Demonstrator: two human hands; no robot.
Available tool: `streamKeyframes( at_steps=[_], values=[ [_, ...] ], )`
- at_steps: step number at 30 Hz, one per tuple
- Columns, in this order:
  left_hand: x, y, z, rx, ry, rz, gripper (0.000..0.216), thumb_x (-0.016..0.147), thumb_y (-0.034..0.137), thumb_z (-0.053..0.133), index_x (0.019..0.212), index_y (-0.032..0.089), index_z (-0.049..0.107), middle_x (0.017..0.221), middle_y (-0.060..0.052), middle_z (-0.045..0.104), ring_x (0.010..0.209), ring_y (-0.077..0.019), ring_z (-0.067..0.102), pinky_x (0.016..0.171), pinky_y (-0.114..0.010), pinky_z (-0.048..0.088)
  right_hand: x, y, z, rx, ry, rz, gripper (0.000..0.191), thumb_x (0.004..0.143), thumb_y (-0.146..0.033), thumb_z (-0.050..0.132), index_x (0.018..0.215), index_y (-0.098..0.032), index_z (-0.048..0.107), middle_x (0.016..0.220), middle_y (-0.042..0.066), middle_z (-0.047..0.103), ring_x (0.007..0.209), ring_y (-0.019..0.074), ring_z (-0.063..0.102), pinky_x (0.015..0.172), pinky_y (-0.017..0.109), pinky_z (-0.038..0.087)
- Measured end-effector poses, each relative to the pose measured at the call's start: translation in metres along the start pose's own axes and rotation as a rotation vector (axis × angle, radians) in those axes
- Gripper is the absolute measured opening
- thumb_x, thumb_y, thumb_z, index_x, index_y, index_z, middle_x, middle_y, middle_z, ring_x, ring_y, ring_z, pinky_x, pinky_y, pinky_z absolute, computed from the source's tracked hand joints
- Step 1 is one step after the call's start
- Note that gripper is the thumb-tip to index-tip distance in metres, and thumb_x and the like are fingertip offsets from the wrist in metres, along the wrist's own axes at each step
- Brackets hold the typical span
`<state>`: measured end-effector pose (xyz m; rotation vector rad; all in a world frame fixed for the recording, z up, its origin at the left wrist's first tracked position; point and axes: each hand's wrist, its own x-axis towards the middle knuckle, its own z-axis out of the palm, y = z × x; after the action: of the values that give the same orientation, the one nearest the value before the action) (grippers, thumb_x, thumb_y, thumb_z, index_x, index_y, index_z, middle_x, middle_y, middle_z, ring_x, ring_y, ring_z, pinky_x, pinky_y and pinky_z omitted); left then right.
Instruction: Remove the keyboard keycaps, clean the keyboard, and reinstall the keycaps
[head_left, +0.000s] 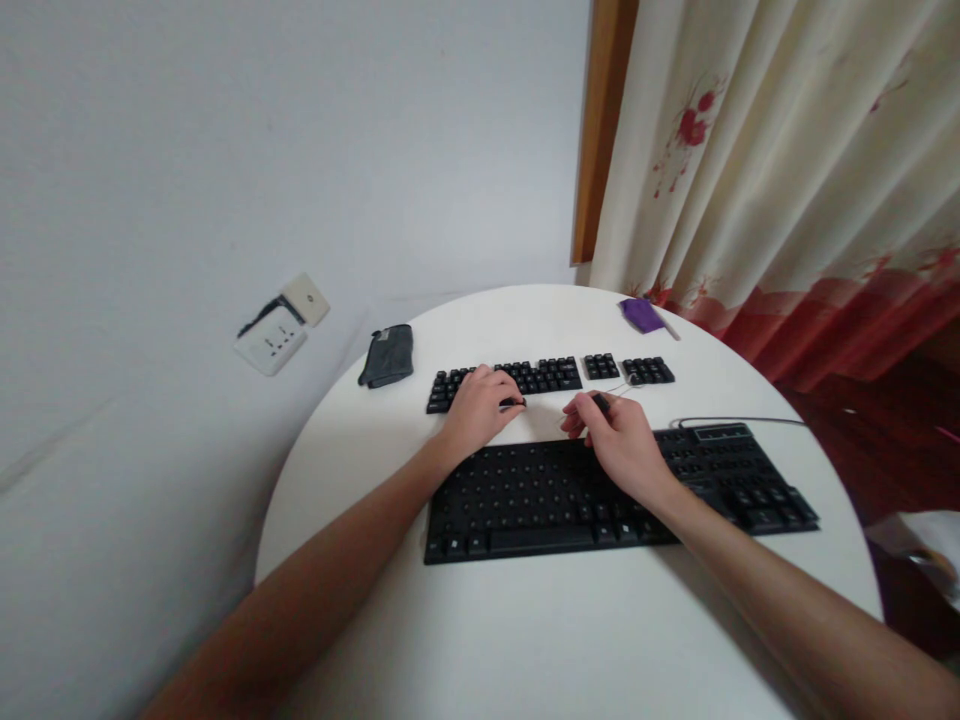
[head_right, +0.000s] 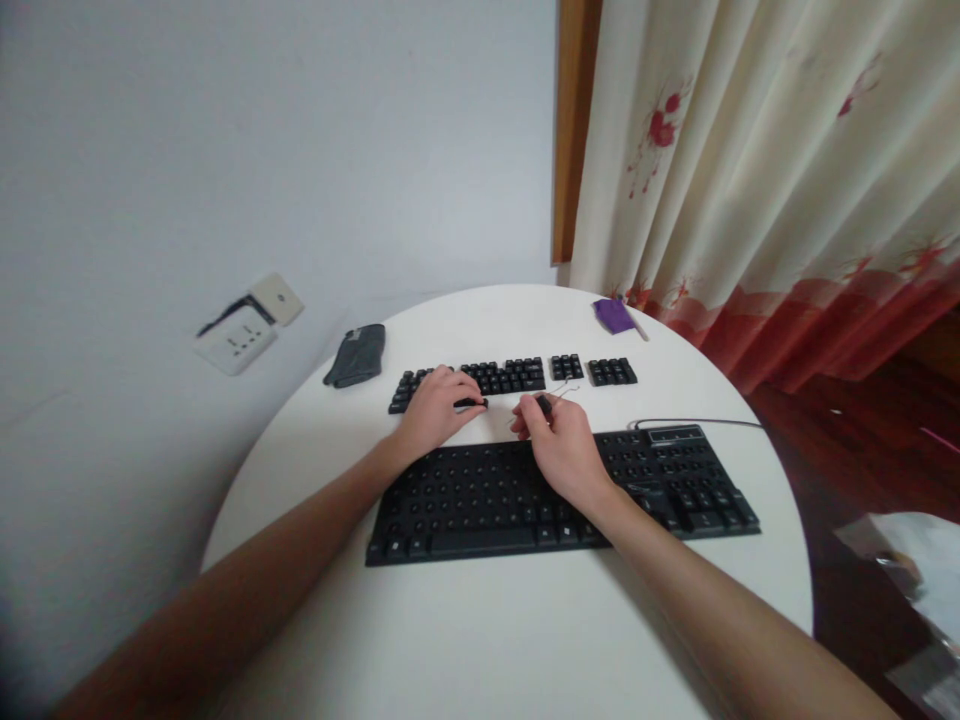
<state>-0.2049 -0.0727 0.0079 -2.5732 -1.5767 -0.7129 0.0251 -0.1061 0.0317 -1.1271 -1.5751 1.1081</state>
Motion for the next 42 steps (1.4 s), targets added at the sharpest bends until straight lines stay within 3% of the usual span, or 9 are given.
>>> streamKeyframes(
  at_steps=[4,10,15,42],
  values=[
    [-0.0002,0.0009,0.0013,0.012,0.061,-0.031,0.007,0.081,0.026,0.075,0.086,0.022,0.072,0.107,-0.004,0.066,0.102,-0.0243,0.051,0.095,-0.041,0.043,0.0002,-0.0001,0.0,-0.007,-0.004,-0.008,0.043,0.096,-0.051,0.049,0.085,-0.014,0.069,0.074,0.007,0.072,0.064,0.0169,0.065,0.06,0.029,0.047],
    [0.0002,0.0052,0.0011,0.041,0.085,-0.106,0.035,0.075,0.024,0.078,0.108,0.023,0.066,0.114,-0.004,0.062,0.106,-0.0265,0.049,0.097,-0.043,0.043,0.0006,0.0033,-0.0003,0.017,-0.007,0.001,0.043,0.095,-0.051,0.05,0.085,-0.014,0.069,0.073,0.007,0.072,0.063,0.0171,0.064,0.058,0.029,0.047],
    [0.0,0.0057,0.0024,0.038,0.077,-0.138,0.046,0.077,0.028,0.077,0.12,0.025,0.062,0.118,-0.005,0.06,0.11,-0.0281,0.048,0.1,-0.044,0.041,0.0003,0.0028,0.0001,0.013,-0.01,0.003,0.042,0.095,-0.051,0.05,0.086,-0.014,0.069,0.074,0.008,0.072,0.064,0.0169,0.064,0.058,0.029,0.047],
    [-0.0033,0.003,0.0058,0.067,0.086,-0.19,0.05,0.079,0.035,0.074,0.125,0.025,0.059,0.122,-0.007,0.057,0.112,-0.0309,0.045,0.099,-0.046,0.039,0.001,0.0013,-0.0021,0.011,-0.008,-0.013,0.041,0.095,-0.05,0.051,0.082,-0.015,0.068,0.072,0.007,0.072,0.064,0.0169,0.064,0.059,0.029,0.047]
  ],
)
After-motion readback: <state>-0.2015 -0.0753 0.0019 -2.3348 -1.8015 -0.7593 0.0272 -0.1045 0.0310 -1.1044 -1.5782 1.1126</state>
